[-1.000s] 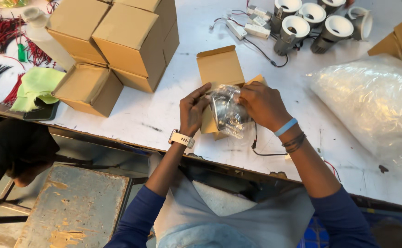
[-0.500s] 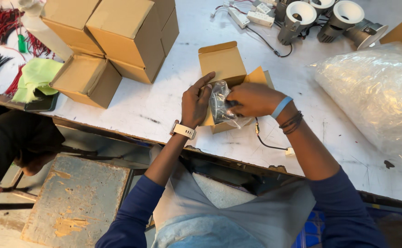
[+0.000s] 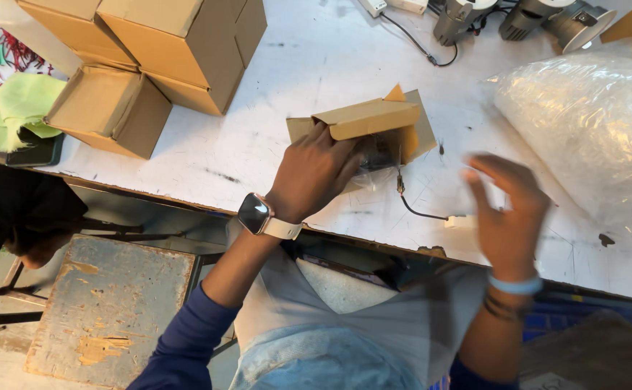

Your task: The person repeatedly wraps small cylindrical electronic components in bubble wrap, places them into small cardboard boxes along with power adapters, and closes the boxes. The person stacks the finished boxes on the table.

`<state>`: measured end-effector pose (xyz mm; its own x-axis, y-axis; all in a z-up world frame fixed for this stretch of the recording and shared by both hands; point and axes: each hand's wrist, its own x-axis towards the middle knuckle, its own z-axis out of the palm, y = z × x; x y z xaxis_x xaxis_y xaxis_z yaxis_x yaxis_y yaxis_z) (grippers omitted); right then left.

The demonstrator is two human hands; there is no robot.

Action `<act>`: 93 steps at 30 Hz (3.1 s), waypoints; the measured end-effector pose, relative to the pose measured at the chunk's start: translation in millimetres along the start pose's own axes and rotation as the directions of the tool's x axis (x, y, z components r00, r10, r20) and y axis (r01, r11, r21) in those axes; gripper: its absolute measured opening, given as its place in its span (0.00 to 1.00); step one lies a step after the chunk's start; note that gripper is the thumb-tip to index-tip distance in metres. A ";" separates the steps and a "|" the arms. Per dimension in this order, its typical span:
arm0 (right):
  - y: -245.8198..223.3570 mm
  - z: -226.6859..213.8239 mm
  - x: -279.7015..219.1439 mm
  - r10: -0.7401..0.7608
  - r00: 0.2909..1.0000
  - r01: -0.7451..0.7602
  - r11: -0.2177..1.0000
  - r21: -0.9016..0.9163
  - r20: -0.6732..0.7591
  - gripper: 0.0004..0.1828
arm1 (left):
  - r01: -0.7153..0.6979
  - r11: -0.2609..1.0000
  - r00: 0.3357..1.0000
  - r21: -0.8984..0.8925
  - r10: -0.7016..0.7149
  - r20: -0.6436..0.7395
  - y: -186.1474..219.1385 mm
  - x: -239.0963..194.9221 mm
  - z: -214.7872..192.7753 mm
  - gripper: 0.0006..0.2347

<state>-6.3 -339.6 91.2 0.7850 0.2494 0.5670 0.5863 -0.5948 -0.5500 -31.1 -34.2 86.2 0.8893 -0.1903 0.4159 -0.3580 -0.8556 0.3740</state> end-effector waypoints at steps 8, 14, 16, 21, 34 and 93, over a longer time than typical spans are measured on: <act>59.8 -25.9 -74.5 0.098 0.974 -0.044 0.966 -0.256 0.206 0.37 | 0.004 0.986 1.000 0.164 -0.001 -0.016 -6.0 21.5 4.5 0.35; 35.4 -12.0 -62.4 0.466 0.877 -0.464 0.885 -0.044 0.120 0.18 | 0.033 0.999 0.998 0.032 -0.031 -0.060 -10.8 8.5 11.9 0.13; 12.2 -21.0 -50.1 0.300 0.953 -0.281 0.928 0.244 -0.044 0.17 | 0.008 0.998 0.996 0.056 -0.003 -0.090 -14.7 3.5 16.9 0.11; -37.6 -14.2 0.8 0.236 0.937 0.028 0.687 0.726 -0.259 0.20 | -0.097 0.990 0.986 0.102 0.110 -0.123 -20.4 -3.1 25.3 0.09; -90.1 44.0 63.3 -0.360 0.888 0.459 0.745 0.484 -0.287 0.18 | -0.053 0.993 0.987 0.101 0.067 -0.145 -17.3 1.6 28.1 0.45; -65.2 124.7 87.9 -0.203 0.783 0.260 0.966 -0.012 0.588 0.20 | 0.087 0.581 0.886 -0.810 -0.416 -0.204 -50.8 -0.5 -0.2 0.17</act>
<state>49.5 -183.6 100.4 0.6129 0.7657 0.1950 0.7677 -0.5186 -0.3764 -13.4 9.4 67.1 0.8792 0.2854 0.3816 -0.3611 -0.1235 0.9243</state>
